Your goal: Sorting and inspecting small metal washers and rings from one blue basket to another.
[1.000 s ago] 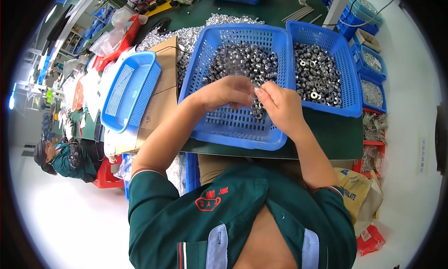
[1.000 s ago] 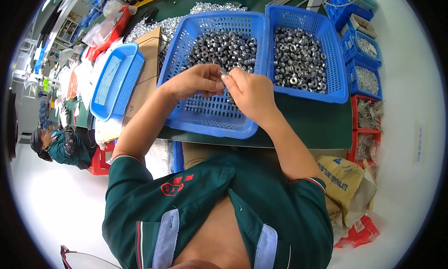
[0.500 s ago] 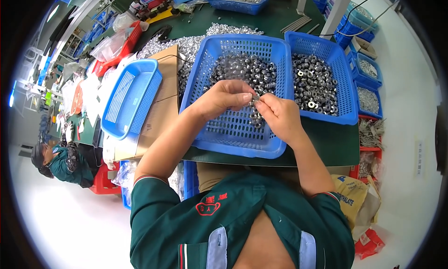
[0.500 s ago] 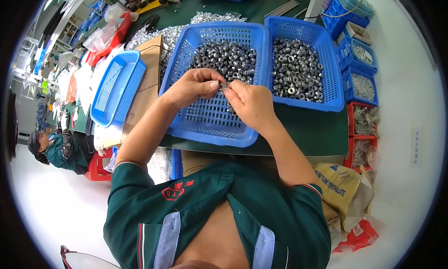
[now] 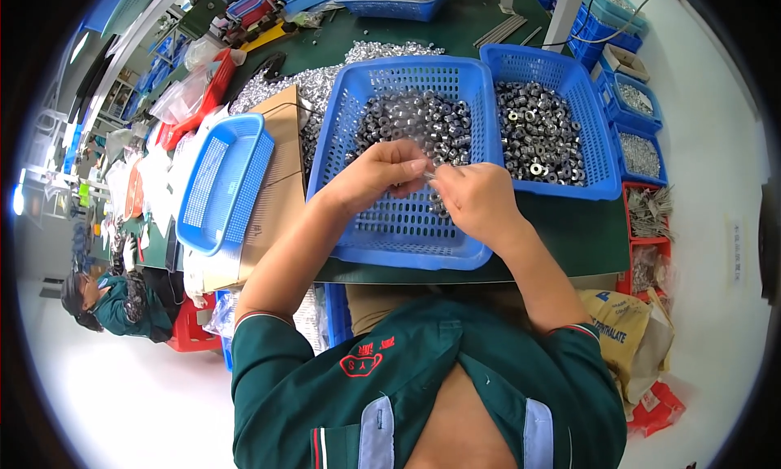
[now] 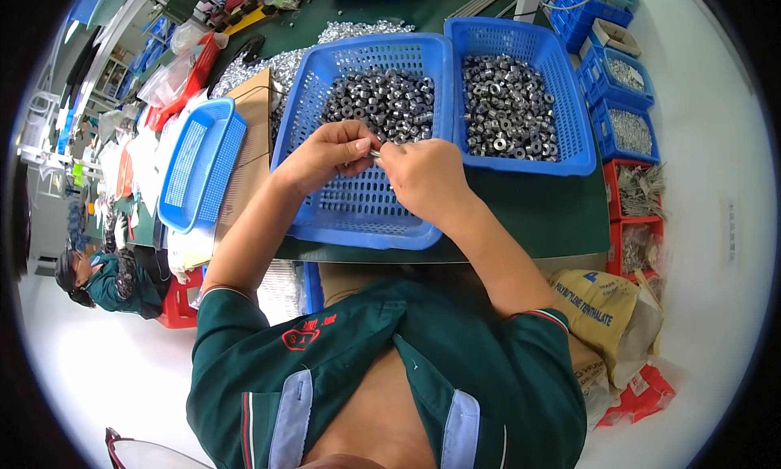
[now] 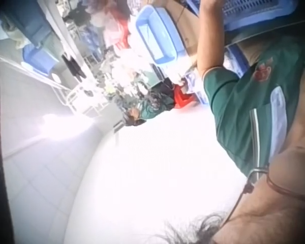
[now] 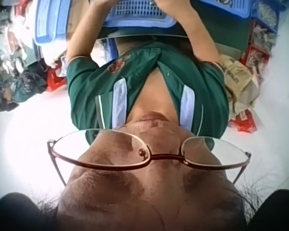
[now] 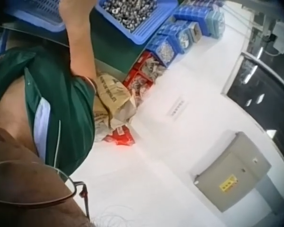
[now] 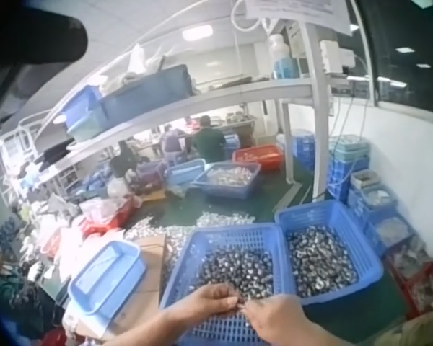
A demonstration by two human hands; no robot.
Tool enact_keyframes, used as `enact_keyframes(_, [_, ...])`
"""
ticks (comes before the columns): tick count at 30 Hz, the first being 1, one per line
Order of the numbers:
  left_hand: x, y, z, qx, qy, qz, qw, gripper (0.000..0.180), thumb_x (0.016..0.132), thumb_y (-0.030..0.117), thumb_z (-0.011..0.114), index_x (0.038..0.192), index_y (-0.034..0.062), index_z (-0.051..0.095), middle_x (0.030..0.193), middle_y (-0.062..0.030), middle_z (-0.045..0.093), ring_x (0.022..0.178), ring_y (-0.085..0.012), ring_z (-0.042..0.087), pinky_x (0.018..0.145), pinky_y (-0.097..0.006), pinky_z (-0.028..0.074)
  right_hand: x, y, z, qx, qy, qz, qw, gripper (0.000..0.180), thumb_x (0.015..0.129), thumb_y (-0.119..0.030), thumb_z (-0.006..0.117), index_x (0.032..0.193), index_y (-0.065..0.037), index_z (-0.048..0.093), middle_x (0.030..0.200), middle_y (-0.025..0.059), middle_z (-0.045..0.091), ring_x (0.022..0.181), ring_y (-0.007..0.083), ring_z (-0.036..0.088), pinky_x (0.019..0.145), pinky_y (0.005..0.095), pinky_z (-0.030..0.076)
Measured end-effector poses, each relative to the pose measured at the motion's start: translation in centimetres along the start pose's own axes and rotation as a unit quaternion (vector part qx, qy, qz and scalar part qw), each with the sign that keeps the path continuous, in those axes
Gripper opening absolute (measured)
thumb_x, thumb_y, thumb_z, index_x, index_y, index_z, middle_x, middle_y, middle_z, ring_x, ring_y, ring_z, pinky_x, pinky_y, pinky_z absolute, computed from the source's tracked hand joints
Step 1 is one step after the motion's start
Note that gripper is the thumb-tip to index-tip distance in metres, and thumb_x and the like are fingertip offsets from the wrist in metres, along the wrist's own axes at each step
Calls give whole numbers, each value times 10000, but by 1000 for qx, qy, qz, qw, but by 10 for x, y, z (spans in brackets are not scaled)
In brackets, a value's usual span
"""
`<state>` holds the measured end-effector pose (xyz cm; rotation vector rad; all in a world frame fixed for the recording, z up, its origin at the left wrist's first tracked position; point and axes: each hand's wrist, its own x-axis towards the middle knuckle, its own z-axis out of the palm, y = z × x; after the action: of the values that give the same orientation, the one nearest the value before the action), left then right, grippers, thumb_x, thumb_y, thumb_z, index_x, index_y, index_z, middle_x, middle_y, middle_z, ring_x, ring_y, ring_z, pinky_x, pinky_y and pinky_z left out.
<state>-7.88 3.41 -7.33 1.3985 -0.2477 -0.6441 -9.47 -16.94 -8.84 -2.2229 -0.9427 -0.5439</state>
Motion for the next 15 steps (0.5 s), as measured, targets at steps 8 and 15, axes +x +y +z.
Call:
enact_keyframes(8, [8,2,-2,0,0,-54,999,240,943,262,556,883,31,579,679,-3,525,564,-69,445,481,-203,318,0,4,1,-73,24,-69,995,152,791,-155,648,706,-91,538,559,64,549,527,246,578,497,383,428])
enact_keyframes(15, [0,4,4,101,11,1,995,161,939,171,562,991,19,565,782,4,554,691,-62,500,610,-204,404,-3,5,0,52,-45,73,995,262,860,-299,587,718,-80,605,598,139,601,562,338,604,508,454,451])
